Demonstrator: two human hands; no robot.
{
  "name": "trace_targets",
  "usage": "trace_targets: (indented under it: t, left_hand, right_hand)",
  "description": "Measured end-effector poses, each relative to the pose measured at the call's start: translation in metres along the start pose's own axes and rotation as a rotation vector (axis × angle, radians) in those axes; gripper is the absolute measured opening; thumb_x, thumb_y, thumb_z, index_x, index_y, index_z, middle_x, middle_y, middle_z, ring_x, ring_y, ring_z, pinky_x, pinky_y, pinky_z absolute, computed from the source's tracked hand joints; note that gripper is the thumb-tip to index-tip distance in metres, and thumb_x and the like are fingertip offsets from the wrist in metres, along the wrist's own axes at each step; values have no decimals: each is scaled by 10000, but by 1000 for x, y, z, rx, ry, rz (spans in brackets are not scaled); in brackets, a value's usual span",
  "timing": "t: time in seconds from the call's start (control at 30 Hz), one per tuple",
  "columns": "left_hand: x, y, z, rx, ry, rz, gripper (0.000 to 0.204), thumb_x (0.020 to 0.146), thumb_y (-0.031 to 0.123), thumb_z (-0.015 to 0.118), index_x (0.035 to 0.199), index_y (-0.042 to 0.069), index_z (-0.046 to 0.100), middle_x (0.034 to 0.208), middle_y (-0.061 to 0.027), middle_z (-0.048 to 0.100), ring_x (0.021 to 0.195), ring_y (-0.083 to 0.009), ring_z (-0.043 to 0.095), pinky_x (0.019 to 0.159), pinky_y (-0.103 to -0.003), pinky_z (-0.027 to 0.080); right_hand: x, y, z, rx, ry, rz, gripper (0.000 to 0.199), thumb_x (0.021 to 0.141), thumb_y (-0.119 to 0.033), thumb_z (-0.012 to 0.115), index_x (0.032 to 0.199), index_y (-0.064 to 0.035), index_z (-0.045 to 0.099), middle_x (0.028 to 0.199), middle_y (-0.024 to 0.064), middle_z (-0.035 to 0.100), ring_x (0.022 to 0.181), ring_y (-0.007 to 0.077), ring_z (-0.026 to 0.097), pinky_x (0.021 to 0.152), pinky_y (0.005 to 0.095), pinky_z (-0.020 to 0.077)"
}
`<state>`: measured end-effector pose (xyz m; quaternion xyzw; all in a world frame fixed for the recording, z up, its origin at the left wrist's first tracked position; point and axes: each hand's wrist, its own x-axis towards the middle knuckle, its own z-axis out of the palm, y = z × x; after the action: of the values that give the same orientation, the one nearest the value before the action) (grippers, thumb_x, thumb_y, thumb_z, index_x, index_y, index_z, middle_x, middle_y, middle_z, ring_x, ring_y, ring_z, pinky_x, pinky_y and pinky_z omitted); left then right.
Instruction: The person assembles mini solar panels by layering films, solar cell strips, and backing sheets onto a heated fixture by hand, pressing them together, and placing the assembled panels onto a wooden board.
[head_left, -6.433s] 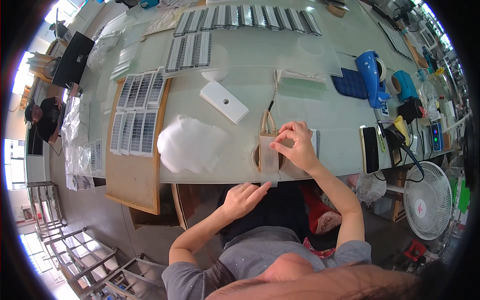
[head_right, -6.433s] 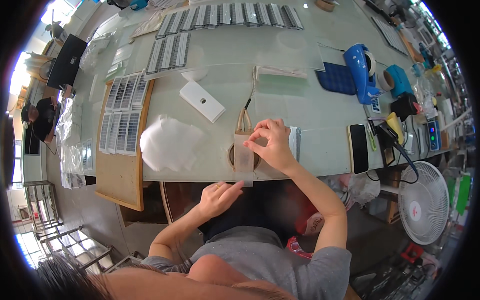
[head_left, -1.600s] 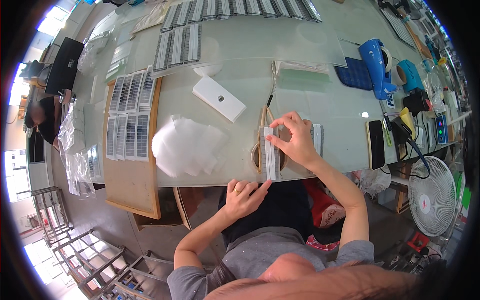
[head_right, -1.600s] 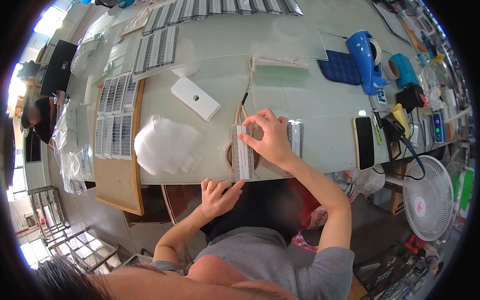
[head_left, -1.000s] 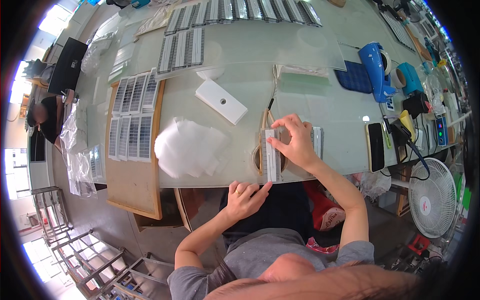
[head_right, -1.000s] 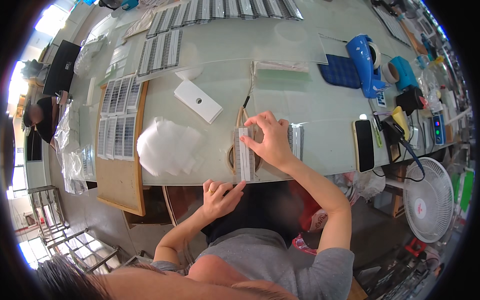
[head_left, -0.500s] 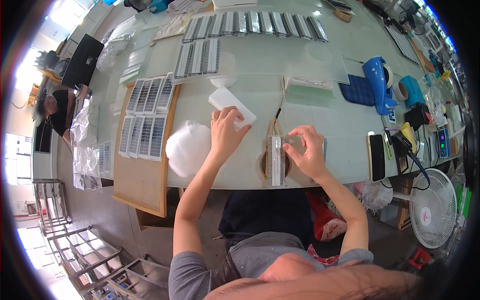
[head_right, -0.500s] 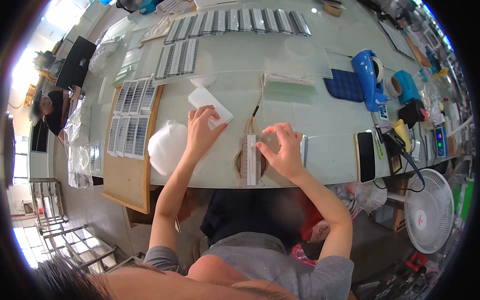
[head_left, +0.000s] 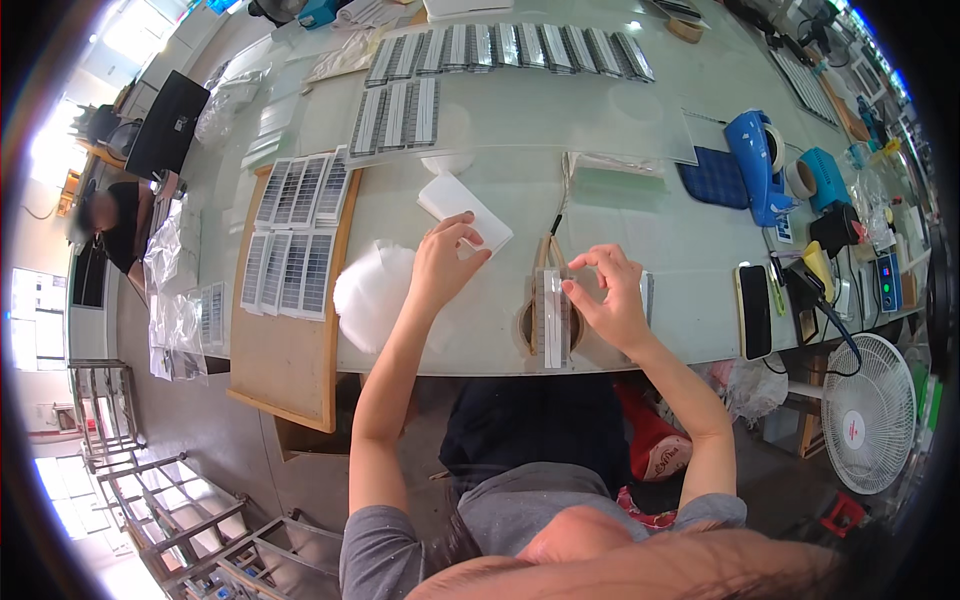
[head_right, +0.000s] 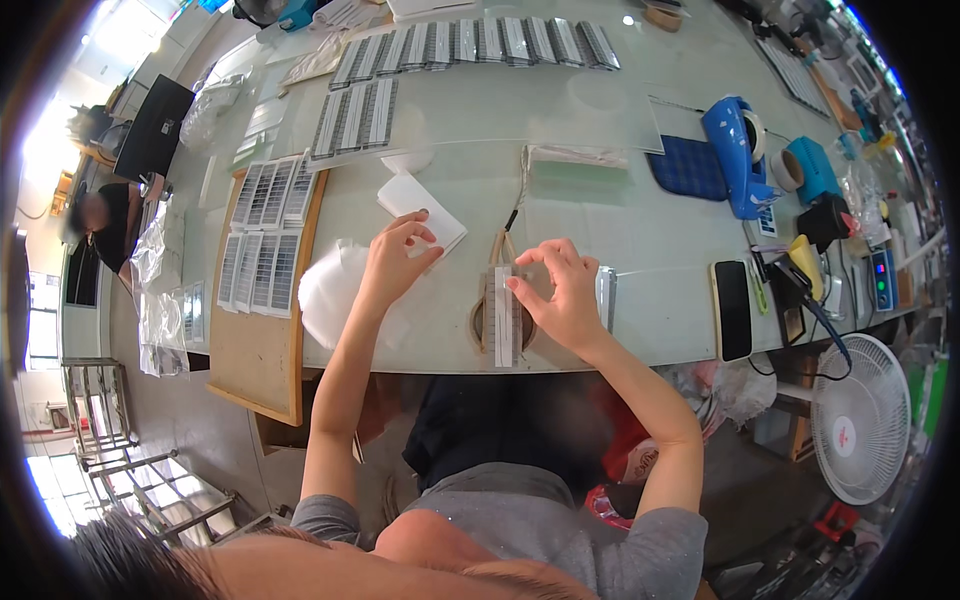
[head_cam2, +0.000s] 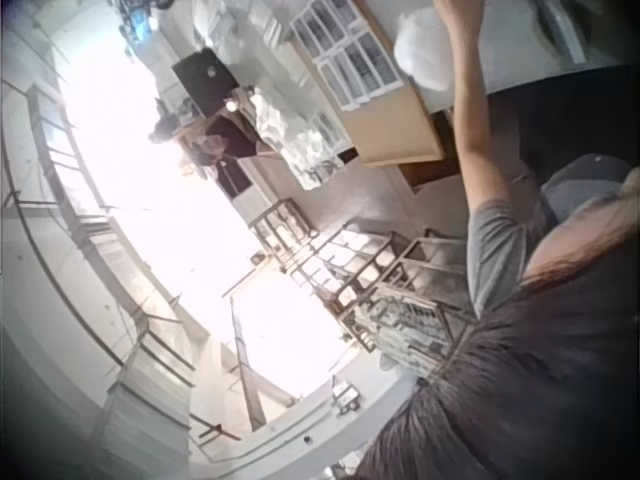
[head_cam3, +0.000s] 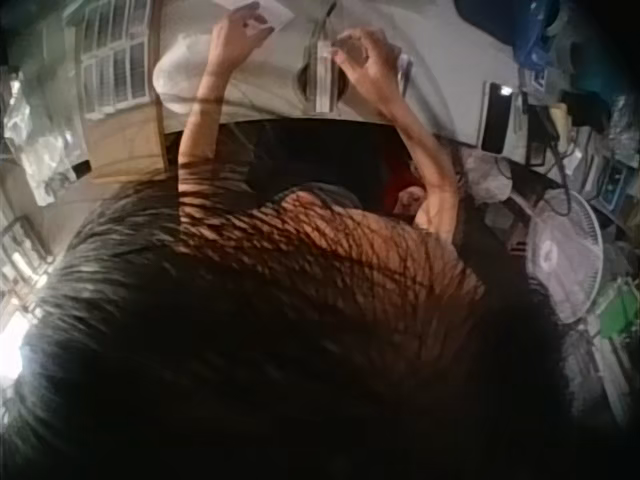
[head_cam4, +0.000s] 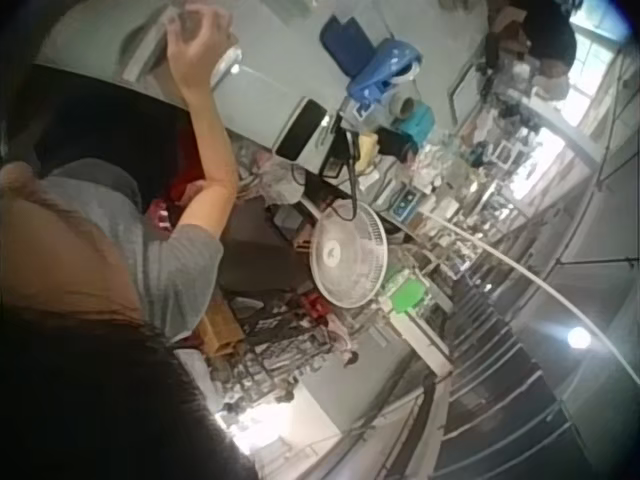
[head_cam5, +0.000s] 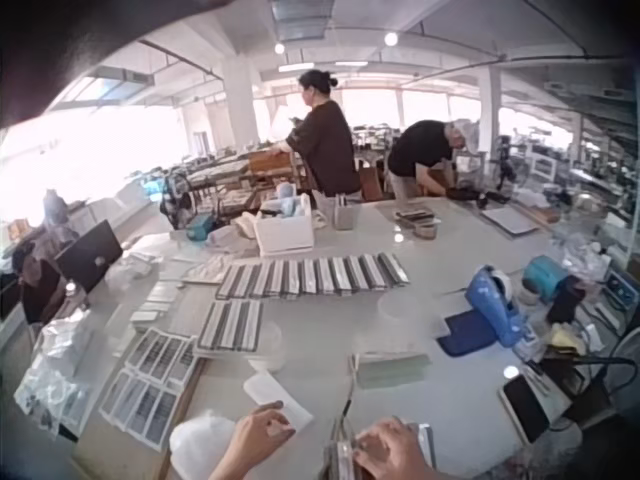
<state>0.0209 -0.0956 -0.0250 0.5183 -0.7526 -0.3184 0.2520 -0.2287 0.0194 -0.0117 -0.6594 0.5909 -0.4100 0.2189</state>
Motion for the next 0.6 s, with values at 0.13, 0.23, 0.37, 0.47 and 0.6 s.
trace_targets:
  t: [0.13, 0.23, 0.37, 0.47, 0.6]
  left_hand:
    - [-6, 20, 10, 139, 48, -24, 336, 760, 196, 804, 987, 67, 593, 1329, -97, 596, 1073, -344, 609, 941, -436, 492]
    - [-13, 13, 27, 236, 224, 59, 316, 786, 187, 774, 1009, 51, 595, 1313, -128, 618, 1028, -317, 635, 821, -400, 541]
    - [-20, 10, 39, 418, 318, 193, 303, 793, 172, 759, 1010, 57, 582, 1299, -123, 630, 1022, -327, 634, 826, -406, 541]
    - [-18, 9, 34, 408, 328, 234, 300, 778, 179, 779, 983, 58, 596, 1284, -124, 643, 981, -307, 651, 815, -394, 546]
    - [-5, 13, 7, 121, 100, 24, 297, 728, 214, 839, 902, 32, 682, 1289, -120, 647, 869, -238, 659, 790, -354, 553]
  right_hand:
    - [-3, 1, 1, 2, -3, 18, 228, 849, -304, 757, 991, -155, 658, 994, -32, 564, 763, 124, 474, 847, 337, 272]
    - [-3, -3, 1, 4, -11, 16, 219, 853, -301, 754, 986, -153, 662, 988, -32, 568, 761, 125, 473, 844, 335, 271]
    - [-3, 2, 2, -17, 5, -2, 210, 854, -293, 754, 980, -150, 667, 982, -27, 572, 761, 126, 473, 835, 335, 273]
    - [-2, 0, 1, -24, 11, 0, 208, 857, -269, 742, 983, -124, 663, 952, -25, 536, 713, 110, 444, 872, 327, 295]
    - [-1, 0, 2, -10, 10, -4, 204, 854, -264, 744, 983, -125, 668, 955, -20, 544, 709, 114, 446, 867, 326, 298]
